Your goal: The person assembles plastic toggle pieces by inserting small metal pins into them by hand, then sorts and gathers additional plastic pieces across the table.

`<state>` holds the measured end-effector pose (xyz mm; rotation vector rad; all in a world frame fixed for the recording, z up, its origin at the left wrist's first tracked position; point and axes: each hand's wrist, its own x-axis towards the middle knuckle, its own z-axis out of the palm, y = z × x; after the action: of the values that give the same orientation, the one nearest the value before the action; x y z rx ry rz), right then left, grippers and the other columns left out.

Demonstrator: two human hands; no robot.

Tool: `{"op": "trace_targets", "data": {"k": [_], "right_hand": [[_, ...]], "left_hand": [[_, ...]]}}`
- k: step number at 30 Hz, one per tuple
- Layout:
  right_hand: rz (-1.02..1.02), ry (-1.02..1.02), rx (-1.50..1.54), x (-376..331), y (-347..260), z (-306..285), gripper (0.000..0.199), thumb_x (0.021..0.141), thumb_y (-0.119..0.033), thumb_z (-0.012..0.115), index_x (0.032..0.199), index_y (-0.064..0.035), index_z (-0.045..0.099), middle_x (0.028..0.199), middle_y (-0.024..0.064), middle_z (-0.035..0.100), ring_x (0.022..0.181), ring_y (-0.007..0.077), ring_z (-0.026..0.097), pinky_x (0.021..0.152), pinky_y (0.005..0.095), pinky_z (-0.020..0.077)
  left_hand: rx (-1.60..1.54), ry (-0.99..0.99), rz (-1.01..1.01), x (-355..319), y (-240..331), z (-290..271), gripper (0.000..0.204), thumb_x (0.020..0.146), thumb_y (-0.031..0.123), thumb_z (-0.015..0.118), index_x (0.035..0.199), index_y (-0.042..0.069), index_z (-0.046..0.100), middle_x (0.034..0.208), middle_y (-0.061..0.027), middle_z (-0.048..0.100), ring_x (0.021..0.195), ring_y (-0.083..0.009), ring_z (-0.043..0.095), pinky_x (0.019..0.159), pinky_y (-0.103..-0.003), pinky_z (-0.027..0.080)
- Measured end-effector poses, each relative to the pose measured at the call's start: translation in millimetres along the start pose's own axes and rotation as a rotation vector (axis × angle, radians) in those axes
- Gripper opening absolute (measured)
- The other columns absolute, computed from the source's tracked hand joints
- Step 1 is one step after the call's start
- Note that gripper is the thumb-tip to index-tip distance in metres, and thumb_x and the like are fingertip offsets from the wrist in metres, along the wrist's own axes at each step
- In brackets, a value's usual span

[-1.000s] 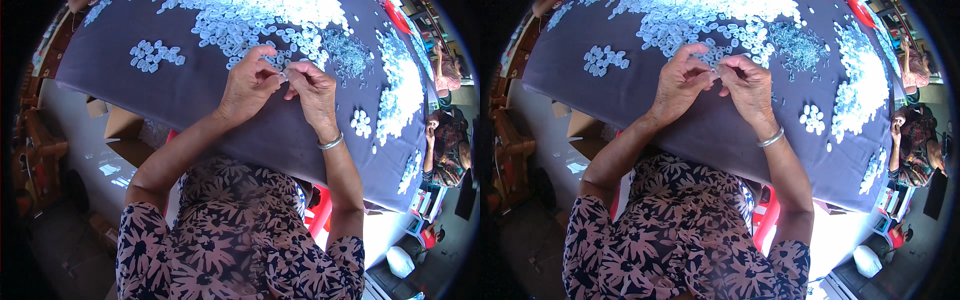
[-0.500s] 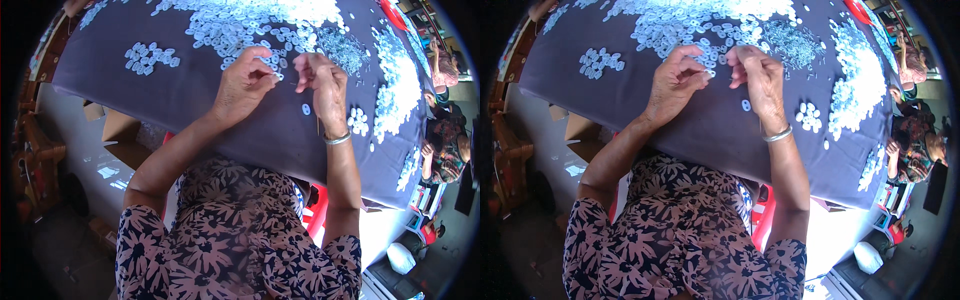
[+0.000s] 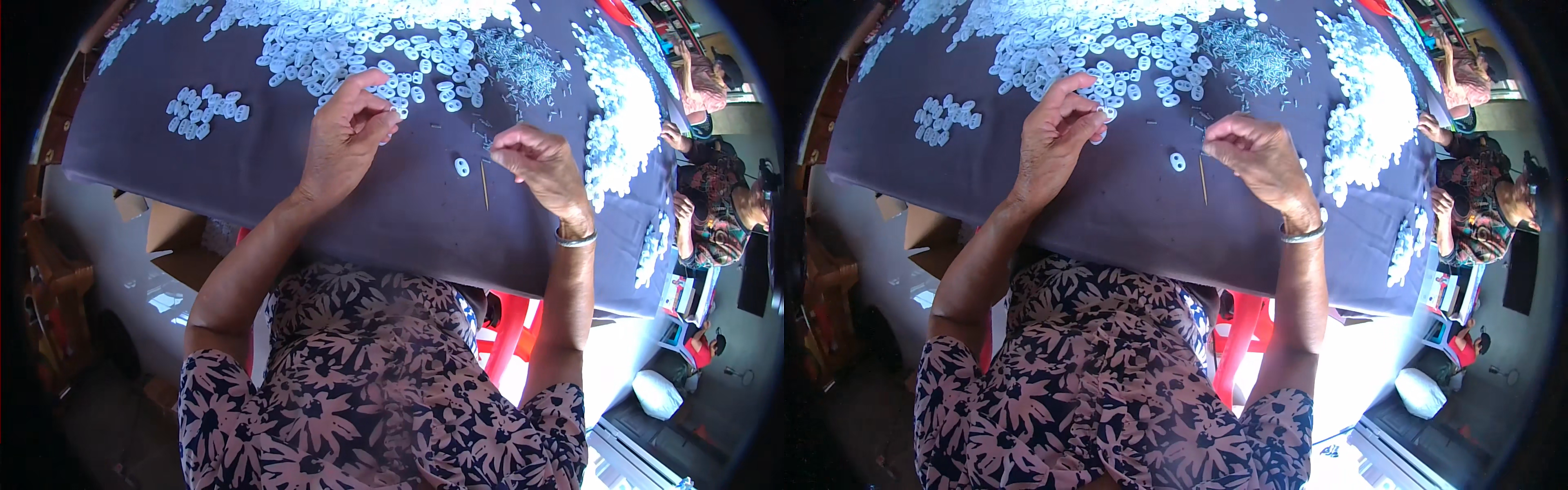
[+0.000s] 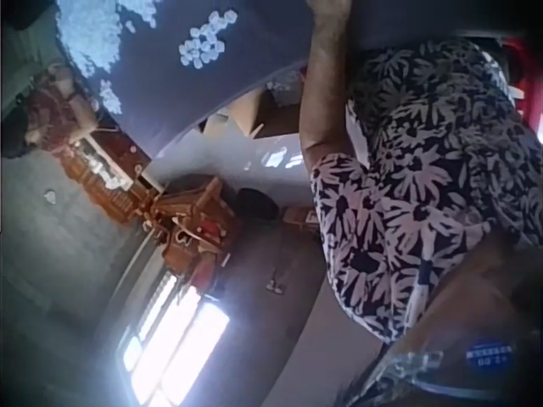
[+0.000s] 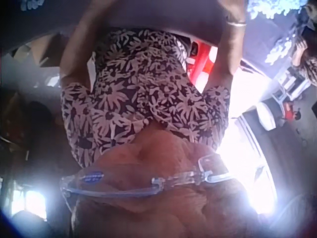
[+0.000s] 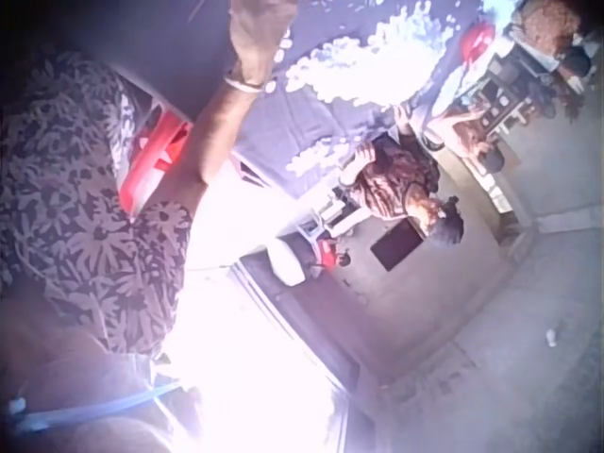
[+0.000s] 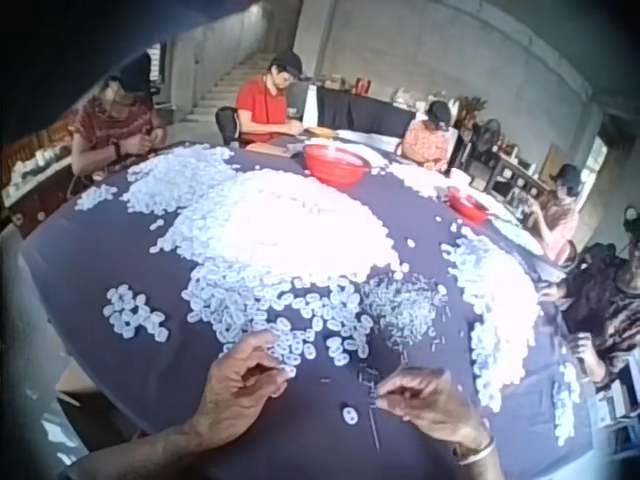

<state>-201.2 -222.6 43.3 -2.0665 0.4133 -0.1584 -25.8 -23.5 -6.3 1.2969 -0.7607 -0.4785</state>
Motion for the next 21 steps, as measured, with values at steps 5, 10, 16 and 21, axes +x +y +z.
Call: {"op": "trace_targets", "data": {"k": [5,10,16,21], "right_hand": [[-0.070,0.088,-0.098,-6.3,-0.1,7.0,0.005,0.085,-0.006,0.067,0.089,-0.0042,0.067,0.074,-0.0047,0.057,0.062,0.0014,0.048,0.050,0.0177,0.0399],[0.027,0.294,-0.068,4.1,5.2,-19.2,0.011,0.087,-0.006,0.060,0.096,-0.0040,0.066,0.069,-0.0059,0.054,0.058,0.0009,0.046,0.050,0.0171,0.0394],[0.091,0.449,-0.172,20.1,30.1,-48.6,0.011,0.087,-0.010,0.061,0.096,-0.0059,0.067,0.073,-0.0059,0.057,0.060,0.0013,0.047,0.050,0.0182,0.0398],[0.120,0.415,-0.135,25.0,24.3,-36.9,0.009,0.086,-0.010,0.063,0.093,-0.0064,0.068,0.073,-0.0049,0.059,0.065,0.0018,0.050,0.053,0.0182,0.0404]], "left_hand": [[-0.005,0.006,-0.008,2.4,-0.4,1.0,0.031,0.087,-0.001,0.061,0.116,-0.003,0.051,0.086,-0.0052,0.059,0.074,-0.0076,0.059,0.064,-0.021,0.050],[-0.035,0.021,-0.071,1.3,0.6,1.1,0.028,0.086,-0.002,0.061,0.113,-0.004,0.052,0.090,-0.0054,0.058,0.074,-0.0078,0.058,0.063,-0.021,0.049],[-0.063,0.015,-0.041,-1.3,-4.3,0.9,0.027,0.085,-0.002,0.061,0.110,-0.003,0.052,0.102,-0.0069,0.055,0.073,-0.0075,0.055,0.064,-0.021,0.048],[-0.023,0.027,-0.065,-1.8,-3.3,1.2,0.028,0.085,-0.001,0.061,0.111,-0.002,0.052,0.091,-0.0051,0.057,0.071,-0.0073,0.054,0.064,-0.021,0.047]]}}
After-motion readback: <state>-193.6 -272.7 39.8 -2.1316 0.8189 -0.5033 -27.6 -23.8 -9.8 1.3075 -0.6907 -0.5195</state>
